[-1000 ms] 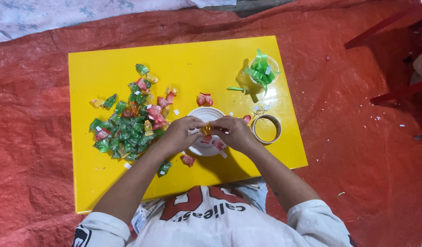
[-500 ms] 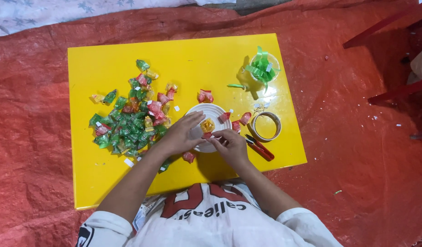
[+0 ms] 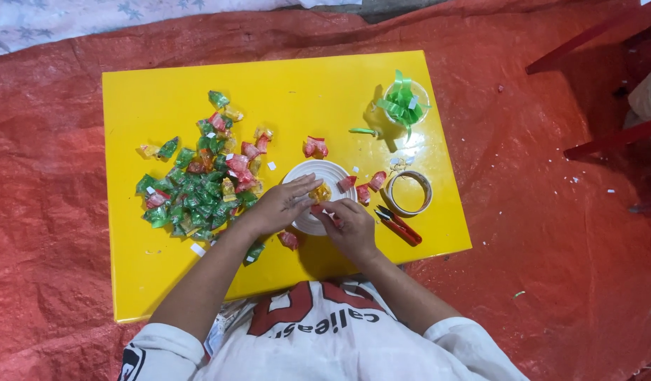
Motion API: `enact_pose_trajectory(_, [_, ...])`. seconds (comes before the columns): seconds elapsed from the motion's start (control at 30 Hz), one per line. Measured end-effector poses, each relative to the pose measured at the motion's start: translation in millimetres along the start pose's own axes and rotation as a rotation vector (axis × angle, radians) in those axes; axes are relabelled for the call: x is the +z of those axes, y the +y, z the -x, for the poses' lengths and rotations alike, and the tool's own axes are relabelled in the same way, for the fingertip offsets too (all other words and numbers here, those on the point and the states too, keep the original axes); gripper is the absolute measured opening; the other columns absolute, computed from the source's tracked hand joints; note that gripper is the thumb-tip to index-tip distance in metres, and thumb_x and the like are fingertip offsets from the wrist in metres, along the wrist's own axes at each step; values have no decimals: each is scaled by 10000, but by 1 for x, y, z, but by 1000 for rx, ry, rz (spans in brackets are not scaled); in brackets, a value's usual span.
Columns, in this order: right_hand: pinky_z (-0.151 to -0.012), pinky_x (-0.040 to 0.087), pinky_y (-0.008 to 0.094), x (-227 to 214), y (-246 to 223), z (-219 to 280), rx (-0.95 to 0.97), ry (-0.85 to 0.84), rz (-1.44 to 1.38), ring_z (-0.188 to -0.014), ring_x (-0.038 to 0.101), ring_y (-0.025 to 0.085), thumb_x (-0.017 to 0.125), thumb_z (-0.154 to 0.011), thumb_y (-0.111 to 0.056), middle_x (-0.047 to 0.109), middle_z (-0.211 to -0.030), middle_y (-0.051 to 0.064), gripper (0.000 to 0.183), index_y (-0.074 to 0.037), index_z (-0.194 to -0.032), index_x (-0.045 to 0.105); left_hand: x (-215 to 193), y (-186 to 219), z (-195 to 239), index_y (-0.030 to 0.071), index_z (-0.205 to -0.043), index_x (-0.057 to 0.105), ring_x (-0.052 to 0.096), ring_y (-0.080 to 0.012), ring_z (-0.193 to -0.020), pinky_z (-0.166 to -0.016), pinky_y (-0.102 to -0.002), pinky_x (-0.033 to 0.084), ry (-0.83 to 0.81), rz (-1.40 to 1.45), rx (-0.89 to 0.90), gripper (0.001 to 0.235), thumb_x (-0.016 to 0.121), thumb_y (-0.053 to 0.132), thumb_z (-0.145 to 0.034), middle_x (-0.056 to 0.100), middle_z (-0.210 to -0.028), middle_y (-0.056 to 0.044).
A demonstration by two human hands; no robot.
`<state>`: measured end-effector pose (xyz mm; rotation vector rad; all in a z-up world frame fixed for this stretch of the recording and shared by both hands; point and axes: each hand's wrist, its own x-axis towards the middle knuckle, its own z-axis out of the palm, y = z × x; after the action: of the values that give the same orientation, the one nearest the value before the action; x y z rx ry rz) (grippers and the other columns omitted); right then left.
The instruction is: Attaching wrapped candies to a circular base to create a decorative arrangement.
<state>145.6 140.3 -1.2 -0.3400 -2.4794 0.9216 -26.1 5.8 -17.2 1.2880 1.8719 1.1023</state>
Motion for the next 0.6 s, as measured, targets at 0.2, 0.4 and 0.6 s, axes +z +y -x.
enact_pose_trajectory(0.2, [-715, 600, 322, 0, -3, 0, -210, 69, 76, -861, 730, 213, 849, -855, -128, 745, -968, 63, 145, -112, -977, 770, 1, 5, 0, 205, -1434, 604, 519, -301, -1423, -1135, -404, 447, 39, 45, -37, 481, 657, 280, -961, 530, -1544, -121])
enact_pose_trajectory(0.4, [-733, 590, 327, -1, -2, 3, -205, 41, 54, -852, 735, 213, 833, -855, -84, 780, -970, 49, 117, -95, -947, 761, 1, 7, 2, 216, -1427, 614, 536, -301, -1409, -1126, -402, 461, 51, -8, -35, 467, 680, 288, -970, 543, -1543, -117])
enact_pose_trajectory(0.6, [-711, 584, 328, -5, 5, 0, -203, 38, 64, -830, 733, 211, 847, -840, -100, 787, -955, 53, 131, -96, -951, 777, -8, 10, 4, 227, -1459, 554, 457, -303, -1458, -1067, -406, 497, -30, 68, -81, 528, 665, 206, -944, 474, -1577, -108])
